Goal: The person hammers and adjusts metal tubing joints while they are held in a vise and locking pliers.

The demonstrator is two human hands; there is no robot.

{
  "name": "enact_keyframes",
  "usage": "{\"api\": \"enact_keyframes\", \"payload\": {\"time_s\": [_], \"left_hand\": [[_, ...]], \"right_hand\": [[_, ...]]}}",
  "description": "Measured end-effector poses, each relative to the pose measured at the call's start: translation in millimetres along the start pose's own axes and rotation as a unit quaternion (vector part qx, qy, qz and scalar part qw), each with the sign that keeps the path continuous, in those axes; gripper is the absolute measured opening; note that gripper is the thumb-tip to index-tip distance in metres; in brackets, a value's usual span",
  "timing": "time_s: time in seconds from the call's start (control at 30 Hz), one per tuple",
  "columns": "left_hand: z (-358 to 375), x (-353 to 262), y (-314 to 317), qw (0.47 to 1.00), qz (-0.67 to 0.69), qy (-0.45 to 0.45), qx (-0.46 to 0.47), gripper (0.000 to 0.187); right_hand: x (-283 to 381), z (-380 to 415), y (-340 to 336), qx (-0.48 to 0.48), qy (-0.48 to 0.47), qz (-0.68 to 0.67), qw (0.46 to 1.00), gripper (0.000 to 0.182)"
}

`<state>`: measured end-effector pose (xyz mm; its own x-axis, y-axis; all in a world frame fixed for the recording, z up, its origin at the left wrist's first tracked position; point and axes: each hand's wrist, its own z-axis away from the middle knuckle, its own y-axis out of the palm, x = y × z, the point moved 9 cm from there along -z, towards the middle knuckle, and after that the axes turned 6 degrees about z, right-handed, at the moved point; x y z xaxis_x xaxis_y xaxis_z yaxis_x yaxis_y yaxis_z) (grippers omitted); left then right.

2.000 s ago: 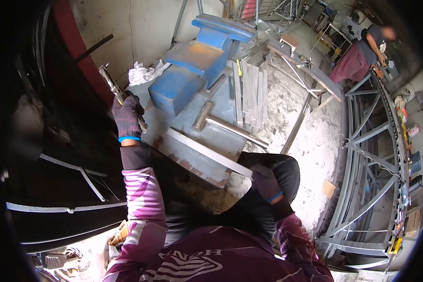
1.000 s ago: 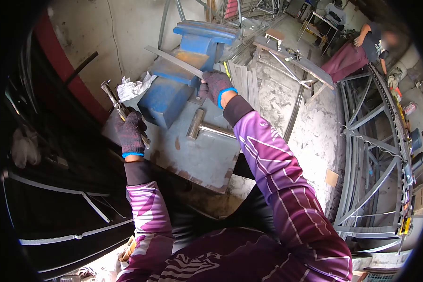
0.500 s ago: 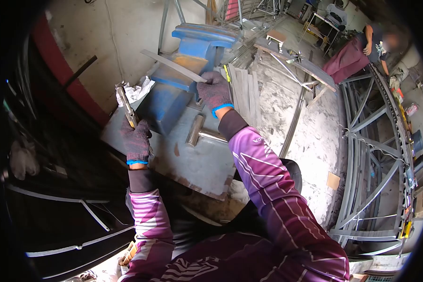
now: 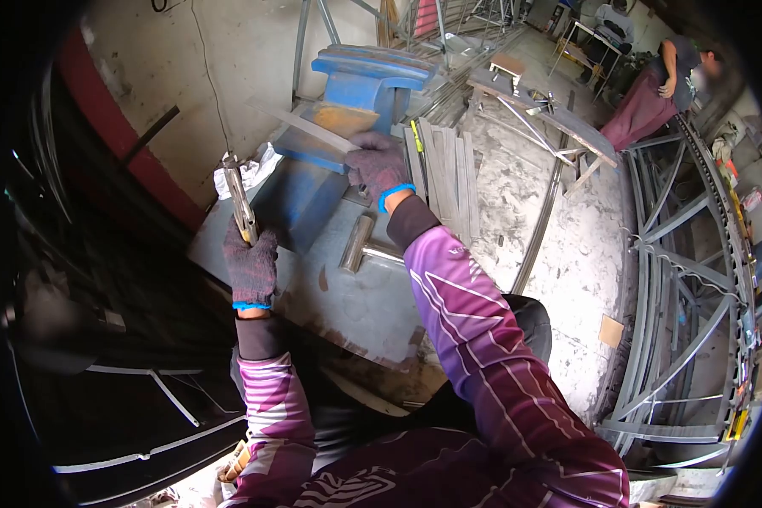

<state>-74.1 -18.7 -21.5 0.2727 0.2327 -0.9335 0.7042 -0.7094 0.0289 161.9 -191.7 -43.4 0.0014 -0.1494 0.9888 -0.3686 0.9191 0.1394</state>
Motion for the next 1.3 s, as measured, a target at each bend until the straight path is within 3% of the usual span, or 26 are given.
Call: {"api": "enact_keyframes", "payload": {"time_s": [0.07, 0.3, 0.37, 0.5, 0.6, 0.67, 0.73, 0.83, 0.9, 0.97, 1.1, 1.2, 1.3], "left_hand": [[2, 6, 2, 0.997, 0.017, -0.069, 0.010, 0.039], [1, 9, 2, 0.998, -0.009, -0.062, 0.012, 0.040], [2, 5, 1, 0.998, -0.007, -0.057, 0.010, 0.041], [-6, -8, 1, 0.998, -0.035, -0.042, 0.013, 0.041], [-30, -41, 14, 0.987, -0.133, 0.024, 0.086, 0.040], [-52, -37, 38, 0.949, -0.248, 0.000, 0.194, 0.037], [-76, -30, 57, 0.939, -0.267, 0.017, 0.217, 0.039], [-101, -18, 86, 0.814, -0.496, 0.025, 0.301, 0.044], [-106, -15, 93, 0.794, -0.515, 0.016, 0.322, 0.045], [-105, -8, 97, 0.756, -0.559, 0.015, 0.340, 0.049], [-99, -6, 100, 0.763, -0.543, -0.004, 0.351, 0.049], [-104, 5, 99, 0.733, -0.582, 0.016, 0.352, 0.046], [-105, 6, 98, 0.748, -0.562, 0.012, 0.353, 0.043]], "right_hand": [[-3, -4, -2, 0.004, 0.015, -0.018, 1.000, 0.025], [10, -1, 3, 0.026, 0.011, 0.017, 0.999, 0.024], [15, 3, 3, 0.013, 0.023, 0.092, 0.995, 0.027], [4, 10, 9, 0.036, 0.022, 0.018, 0.999, 0.033], [5, 19, 10, 0.033, 0.033, 0.011, 0.999, 0.037], [7, 21, 13, 0.073, 0.045, 0.003, 0.996, 0.039], [7, 19, 11, 0.077, 0.051, 0.023, 0.995, 0.040], [3, 17, 11, 0.082, 0.055, 0.040, 0.994, 0.041], [-6, 13, 10, 0.079, 0.058, 0.028, 0.995, 0.041], [-10, 6, 11, 0.076, 0.003, 0.014, 0.997, 0.041], [-5, 12, 2, 0.072, 0.039, 0.026, 0.996, 0.040], [-12, 1, 2, 0.119, 0.005, -0.060, 0.991, 0.037], [-16, 5, 5, 0.141, 0.073, -0.125, 0.979, 0.031]]}}
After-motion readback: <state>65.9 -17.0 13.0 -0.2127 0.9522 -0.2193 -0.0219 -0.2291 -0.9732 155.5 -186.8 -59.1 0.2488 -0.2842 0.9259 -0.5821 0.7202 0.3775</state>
